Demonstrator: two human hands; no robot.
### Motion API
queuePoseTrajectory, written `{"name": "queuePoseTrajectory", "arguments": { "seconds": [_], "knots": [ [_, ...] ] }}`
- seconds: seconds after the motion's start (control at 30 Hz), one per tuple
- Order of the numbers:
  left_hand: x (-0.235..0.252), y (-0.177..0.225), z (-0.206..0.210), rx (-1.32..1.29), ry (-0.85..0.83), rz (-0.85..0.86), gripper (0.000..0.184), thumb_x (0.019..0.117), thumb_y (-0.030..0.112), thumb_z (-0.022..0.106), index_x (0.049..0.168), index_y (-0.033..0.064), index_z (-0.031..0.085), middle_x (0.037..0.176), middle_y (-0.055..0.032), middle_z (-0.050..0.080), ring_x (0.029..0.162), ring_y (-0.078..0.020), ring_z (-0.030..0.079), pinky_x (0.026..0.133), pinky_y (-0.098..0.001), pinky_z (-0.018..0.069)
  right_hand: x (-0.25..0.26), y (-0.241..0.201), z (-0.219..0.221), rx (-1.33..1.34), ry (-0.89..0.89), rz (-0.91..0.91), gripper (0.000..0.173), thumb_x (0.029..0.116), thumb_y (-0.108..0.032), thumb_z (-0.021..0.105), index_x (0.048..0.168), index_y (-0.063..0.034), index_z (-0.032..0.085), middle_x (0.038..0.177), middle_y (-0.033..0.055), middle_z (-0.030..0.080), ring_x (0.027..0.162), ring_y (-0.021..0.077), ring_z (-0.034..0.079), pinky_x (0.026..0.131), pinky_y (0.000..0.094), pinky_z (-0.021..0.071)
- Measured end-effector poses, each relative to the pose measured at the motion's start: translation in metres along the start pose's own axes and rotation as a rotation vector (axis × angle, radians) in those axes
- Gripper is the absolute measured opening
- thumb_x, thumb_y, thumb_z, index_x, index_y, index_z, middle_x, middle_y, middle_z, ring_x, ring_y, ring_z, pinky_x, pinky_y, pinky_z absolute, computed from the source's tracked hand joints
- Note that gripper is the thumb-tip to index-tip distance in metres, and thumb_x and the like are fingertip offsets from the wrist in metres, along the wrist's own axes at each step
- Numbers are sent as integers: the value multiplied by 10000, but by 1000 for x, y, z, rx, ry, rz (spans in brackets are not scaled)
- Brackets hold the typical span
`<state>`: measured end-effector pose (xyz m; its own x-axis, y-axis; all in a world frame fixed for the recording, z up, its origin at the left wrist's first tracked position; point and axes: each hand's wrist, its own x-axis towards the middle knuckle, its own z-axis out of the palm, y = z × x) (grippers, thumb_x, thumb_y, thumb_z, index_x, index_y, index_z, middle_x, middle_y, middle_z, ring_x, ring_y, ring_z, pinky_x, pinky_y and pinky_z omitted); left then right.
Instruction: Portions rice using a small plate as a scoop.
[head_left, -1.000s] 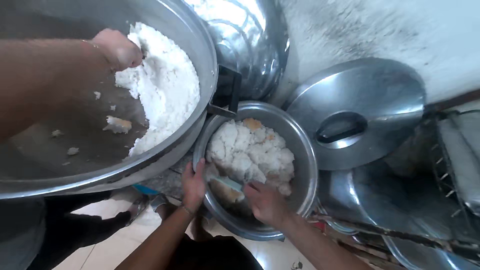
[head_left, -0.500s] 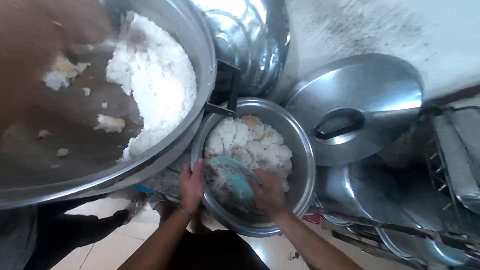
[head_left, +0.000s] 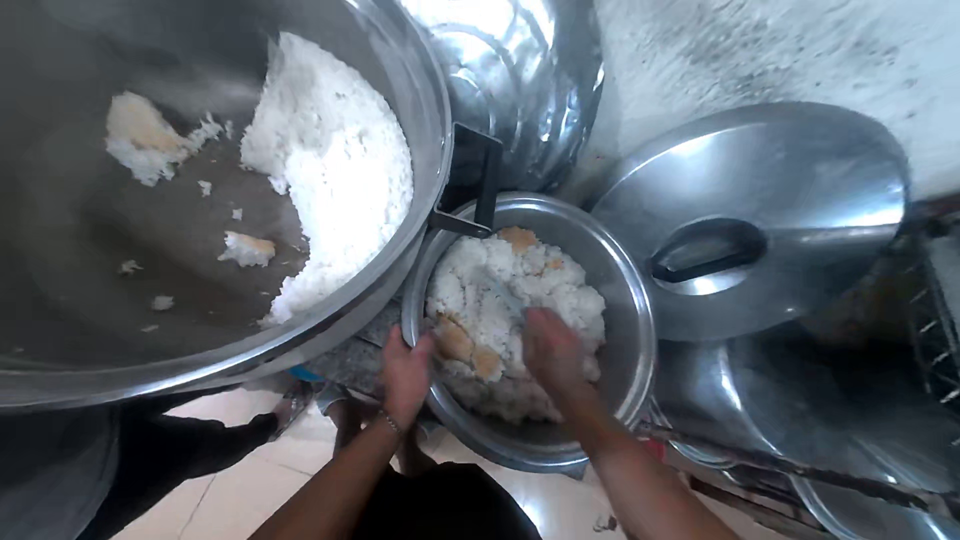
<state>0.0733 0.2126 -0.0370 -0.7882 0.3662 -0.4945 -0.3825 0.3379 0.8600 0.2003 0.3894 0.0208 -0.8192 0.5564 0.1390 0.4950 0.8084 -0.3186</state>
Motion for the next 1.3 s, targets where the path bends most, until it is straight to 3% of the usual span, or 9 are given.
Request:
{"name": "queuePoseTrajectory", "arguments": {
  "seconds": [0.17,0.3,0.47,0.67,0.73,0.83,0.97,1.1,1.3],
  "knots": [
    [-21,-18,0,12,-10,5,451,1016,342,634,1362,62,563,1048,-126,710,911,-210,713,813,-454,608,21,-3,-99,40,59,203,180,1026,-147,620,1095,9,677,880,201,703,797,373,709,714,601,569],
    [-60,-29,-16,-54,-296,-208,472,1036,381,601,1324,8,577,1037,-127,732,872,-211,741,741,-399,647,-4,-54,-110,-96,50,-12,143,965,-147,588,990,-37,676,785,114,659,633,288,672,521,484,557],
    [-82,-48,-13,-105,-495,-360,401,1053,356,579,1255,10,611,1018,-122,746,863,-230,746,767,-392,644,0,-59,-9,88,-20,96,185,1030,-158,569,1080,-30,693,897,156,703,722,331,710,595,523,590],
    [-67,-38,-35,153,-741,-272,481,1057,428,542,1292,13,601,1133,-92,735,1046,-174,715,923,-380,602,25,-25,-49,460,39,593,263,1001,-185,667,1204,-19,683,1046,195,716,963,332,703,865,573,555],
    [-54,-26,-45,247,-678,-242,535,1071,463,485,1301,-10,586,1129,-132,720,1016,-213,719,886,-421,612,10,-26,-79,479,139,625,283,992,-158,670,1230,-5,669,1083,188,708,989,290,697,894,541,558],
    [-17,-7,-50,145,-415,-144,521,1085,466,448,1347,28,554,1071,-171,704,897,-266,725,768,-453,632,-22,-35,-118,288,241,488,178,996,-196,650,1098,-50,646,881,82,679,772,169,684,700,422,589],
    [12,12,-32,118,-262,-81,556,1011,573,557,1369,148,581,1082,-134,708,890,-256,701,759,-478,594,-29,-53,-62,-15,295,108,135,950,-68,589,998,14,685,844,173,690,668,322,694,530,483,567],
    [5,4,-27,43,-262,-98,457,1019,482,598,1273,104,626,931,-132,723,751,-245,713,645,-433,612,15,-48,27,39,223,49,160,930,-23,601,1050,-20,706,1030,203,705,847,372,726,627,508,602],
    [-37,-8,-35,-33,-397,-297,436,1057,330,585,1316,-19,549,1010,-219,722,809,-333,748,680,-480,655,31,9,-55,390,266,482,283,1018,-183,620,1212,21,650,1065,205,707,988,312,702,897,524,558]
  ]
}}
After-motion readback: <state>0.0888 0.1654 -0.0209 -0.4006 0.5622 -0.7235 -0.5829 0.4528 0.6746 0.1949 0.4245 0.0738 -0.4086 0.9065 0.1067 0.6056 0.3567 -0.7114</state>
